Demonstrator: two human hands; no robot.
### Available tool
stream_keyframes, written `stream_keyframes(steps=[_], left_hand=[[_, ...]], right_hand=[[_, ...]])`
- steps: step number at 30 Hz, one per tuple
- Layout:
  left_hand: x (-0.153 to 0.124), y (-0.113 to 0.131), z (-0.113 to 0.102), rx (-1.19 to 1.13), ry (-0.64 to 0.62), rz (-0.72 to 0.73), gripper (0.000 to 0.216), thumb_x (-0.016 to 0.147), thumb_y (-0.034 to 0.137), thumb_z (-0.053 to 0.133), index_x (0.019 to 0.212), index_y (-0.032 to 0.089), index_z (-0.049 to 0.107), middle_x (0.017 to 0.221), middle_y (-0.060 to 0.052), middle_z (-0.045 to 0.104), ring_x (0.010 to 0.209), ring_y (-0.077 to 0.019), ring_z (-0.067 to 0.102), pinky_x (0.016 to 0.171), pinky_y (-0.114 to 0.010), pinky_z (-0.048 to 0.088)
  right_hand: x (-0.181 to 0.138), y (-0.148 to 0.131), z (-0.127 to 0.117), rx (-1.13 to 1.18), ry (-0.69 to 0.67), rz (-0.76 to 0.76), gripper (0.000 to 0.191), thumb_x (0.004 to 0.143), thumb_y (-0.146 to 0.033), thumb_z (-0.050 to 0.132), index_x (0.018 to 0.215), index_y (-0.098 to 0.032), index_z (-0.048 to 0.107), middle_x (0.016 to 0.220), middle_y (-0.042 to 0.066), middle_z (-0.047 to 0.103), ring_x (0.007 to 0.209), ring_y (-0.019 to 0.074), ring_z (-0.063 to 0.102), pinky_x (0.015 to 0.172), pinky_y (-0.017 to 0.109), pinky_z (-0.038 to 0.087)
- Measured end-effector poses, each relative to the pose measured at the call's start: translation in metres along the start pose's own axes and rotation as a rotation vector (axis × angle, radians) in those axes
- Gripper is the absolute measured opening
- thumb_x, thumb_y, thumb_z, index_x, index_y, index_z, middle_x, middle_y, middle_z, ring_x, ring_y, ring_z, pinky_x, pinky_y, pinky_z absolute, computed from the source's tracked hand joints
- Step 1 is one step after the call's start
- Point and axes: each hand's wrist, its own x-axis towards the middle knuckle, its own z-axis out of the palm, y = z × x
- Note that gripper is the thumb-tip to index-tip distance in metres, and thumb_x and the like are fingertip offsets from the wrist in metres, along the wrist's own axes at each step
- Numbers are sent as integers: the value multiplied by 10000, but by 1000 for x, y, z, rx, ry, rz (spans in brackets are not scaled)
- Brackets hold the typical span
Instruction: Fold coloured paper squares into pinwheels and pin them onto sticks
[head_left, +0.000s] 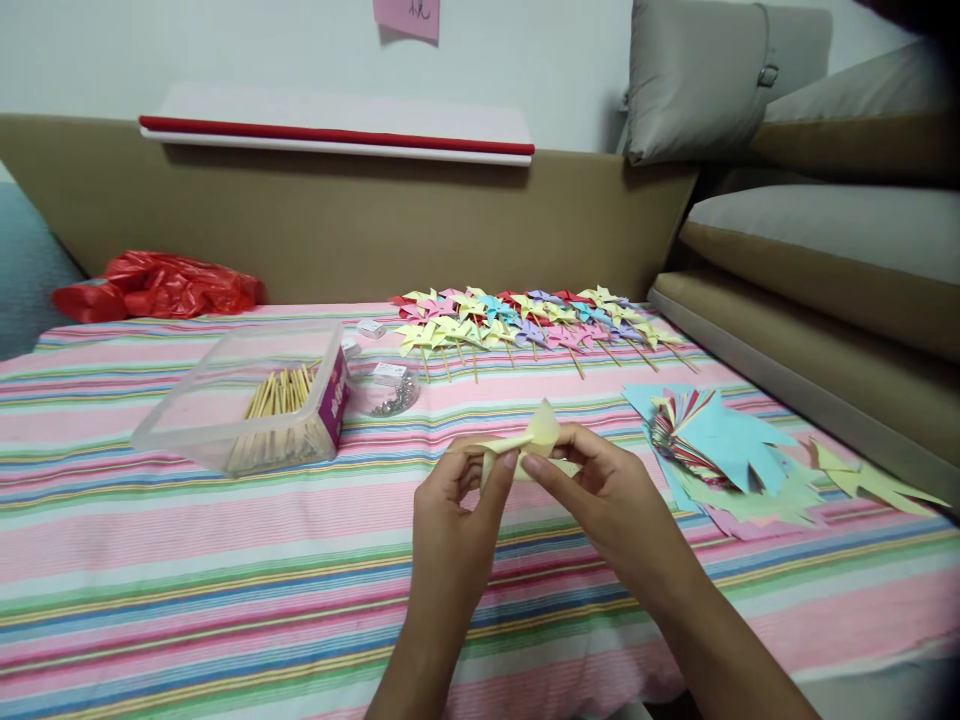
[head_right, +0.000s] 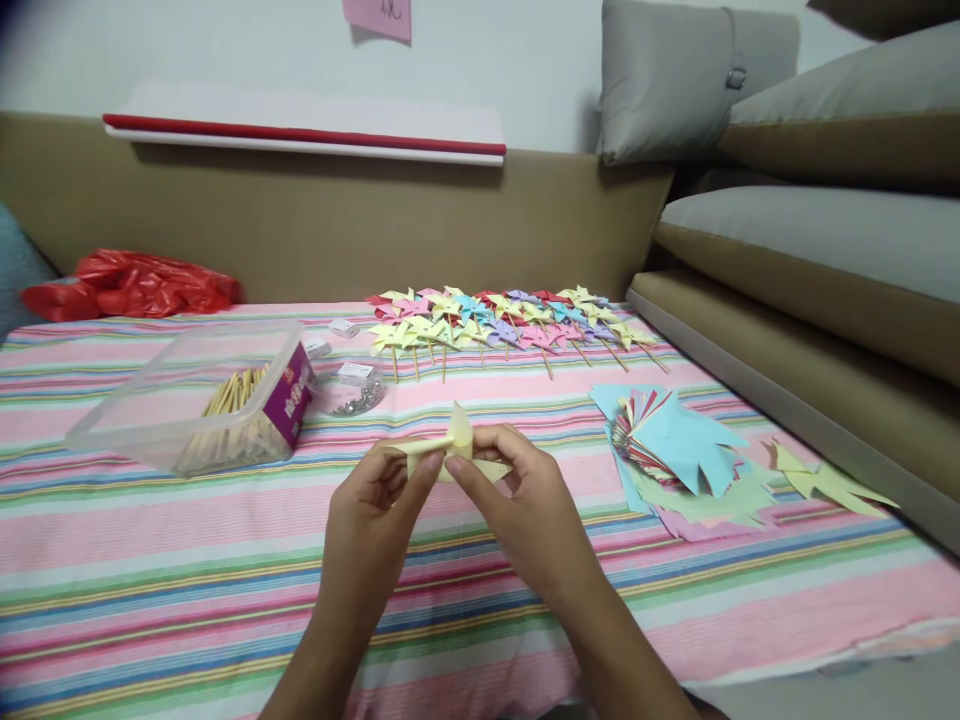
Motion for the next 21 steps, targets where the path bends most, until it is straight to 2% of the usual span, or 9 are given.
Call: stream_keyframes(steps=[2,6,10,15,18,21], left_hand=[[-1,0,0,46,16,12,116,891,312,699,941,207,709,933,-36,751,923,-192,708,839,-291,541],[-1,0,-1,106,43,47,121,879,305,711,952,212,686,912,-25,748,890,-181,704,816,-281,533],[0,3,-3,57,-1,-1,121,872,317,716,921,208,696,894,-23,737,902,-182,696,822,-271,530],[1,4,-6,1,-51,-100,142,868,346,725,891,212,688,898,-17,746,920,-174,700,831,-254,525],[2,3,-7,13,-62,-117,153,873,351,719,906,210,669,916,-18,744,954,-180,698,863,-266,519],[2,2,-7,69,-52,-95,154,891,348,696,858,208,641,897,-11,730,916,-172,691,831,-260,515]], right_hand=[[1,2,0,35,-17,13,186,880,-386,713,985,-233,724,1008,11,745,961,176,666,807,261,488],[0,6,1,36,36,7,202,868,-403,723,959,-223,725,940,2,734,877,161,652,748,247,478],[1,9,1,1,53,26,230,869,-421,711,966,-212,720,904,7,724,781,160,625,671,260,451],[2,15,2,-57,24,-22,194,921,-405,640,956,-217,672,950,27,694,942,216,635,828,319,469],[2,19,4,-74,29,-25,184,942,-410,606,949,-229,638,914,18,654,937,221,623,838,335,468],[2,21,6,-79,32,-30,187,948,-415,596,954,-231,627,900,13,644,920,216,619,839,336,466]])
